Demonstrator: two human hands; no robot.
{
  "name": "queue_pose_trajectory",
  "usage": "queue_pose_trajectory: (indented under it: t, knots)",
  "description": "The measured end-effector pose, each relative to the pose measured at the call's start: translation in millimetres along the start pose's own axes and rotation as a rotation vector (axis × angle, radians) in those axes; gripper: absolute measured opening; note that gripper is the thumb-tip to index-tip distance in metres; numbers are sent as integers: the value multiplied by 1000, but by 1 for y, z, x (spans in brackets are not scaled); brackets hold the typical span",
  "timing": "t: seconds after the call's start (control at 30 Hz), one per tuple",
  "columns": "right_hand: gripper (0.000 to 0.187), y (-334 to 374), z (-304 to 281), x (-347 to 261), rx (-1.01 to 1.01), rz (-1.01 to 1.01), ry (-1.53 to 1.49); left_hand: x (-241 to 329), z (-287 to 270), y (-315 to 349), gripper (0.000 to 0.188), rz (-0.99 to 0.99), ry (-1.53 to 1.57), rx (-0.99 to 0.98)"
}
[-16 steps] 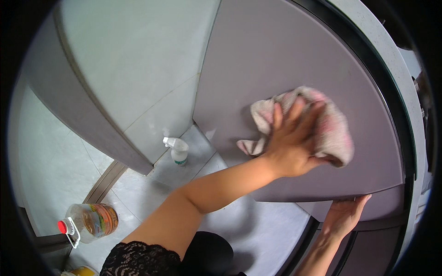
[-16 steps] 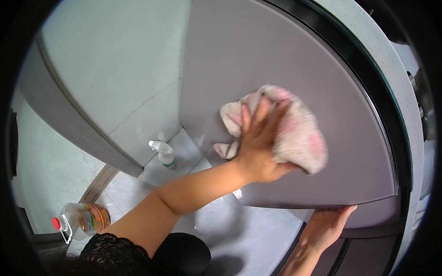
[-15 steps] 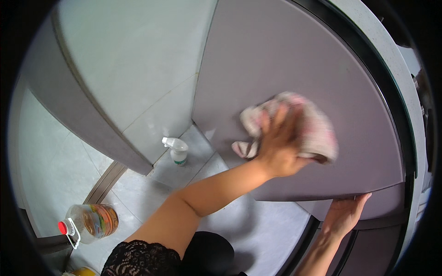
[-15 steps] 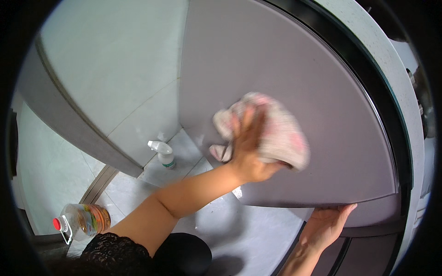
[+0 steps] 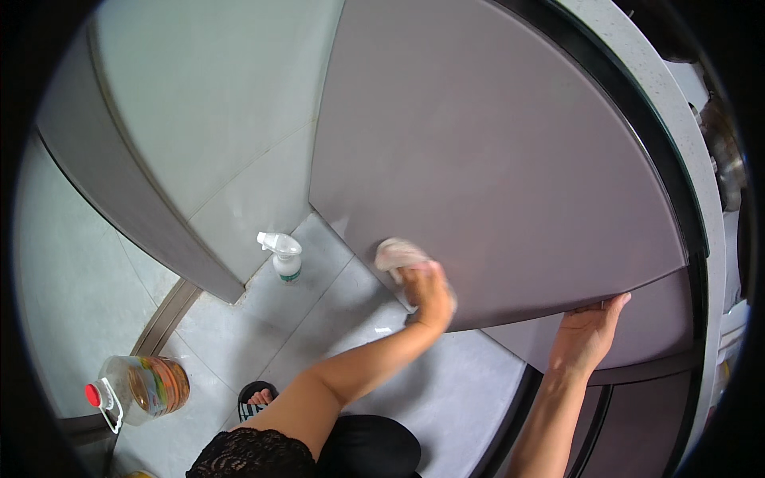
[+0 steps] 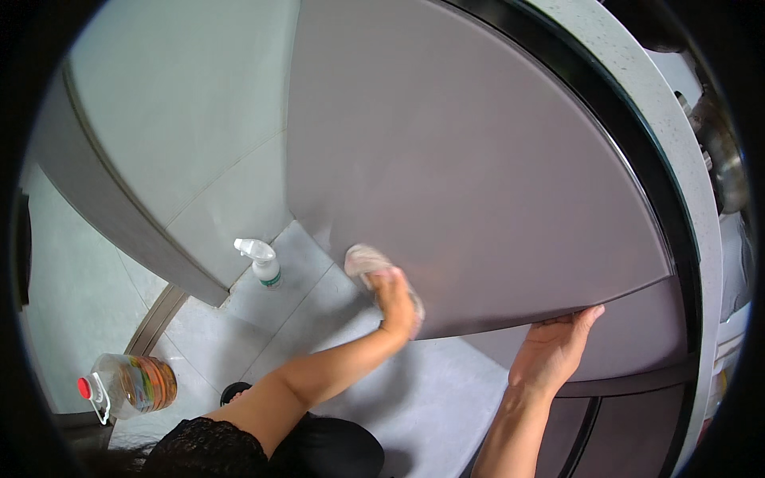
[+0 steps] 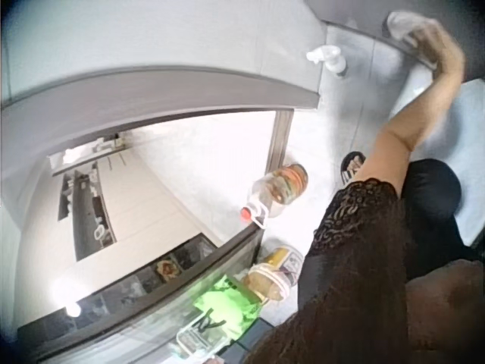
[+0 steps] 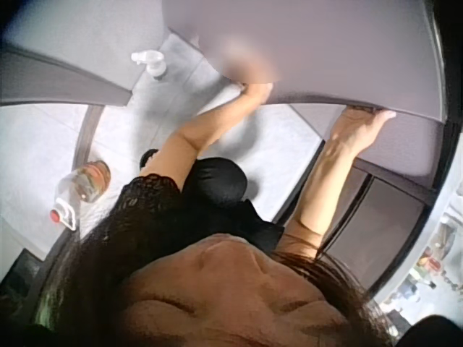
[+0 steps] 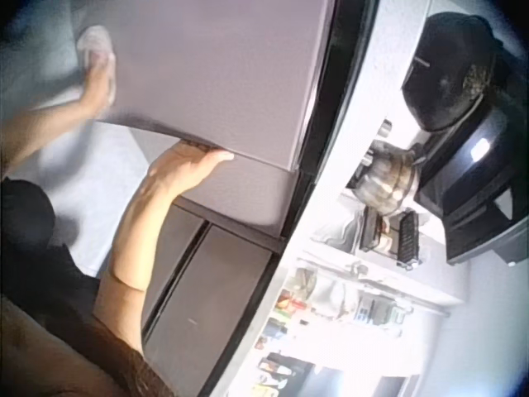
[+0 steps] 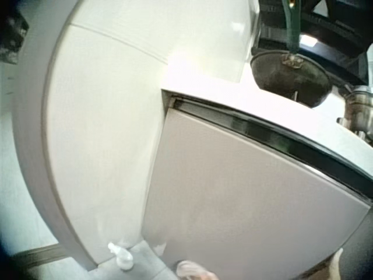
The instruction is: The person scrubs the kitchen countertop with a steel wool pad, then rinses the pad in the sink. They wipe the countertop and the front of the lower cabinets with a cloth, opening and closing cabinet doors to clean the handles and surfaces.
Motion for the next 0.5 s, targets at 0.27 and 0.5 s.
queue_pose_trajectory:
  t: [0.27,0.5]
  knots:
    - [55,-9,-8,3,-253,206,-51,218,24,105,42,1765,-40,-112]
    - [59,-11,-10,7,-177,195,-9,11,-4,73,41,2581,-493,-849]
Point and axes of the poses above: each hand's wrist, its own y-axis away from the middle knuckle, its own z-axis out of the palm, x = y × z, the point moved 9 cm from there along -y, towards the middle knuckle, and after that the axes turned 12 degrees about x, right-handed, at the moved point
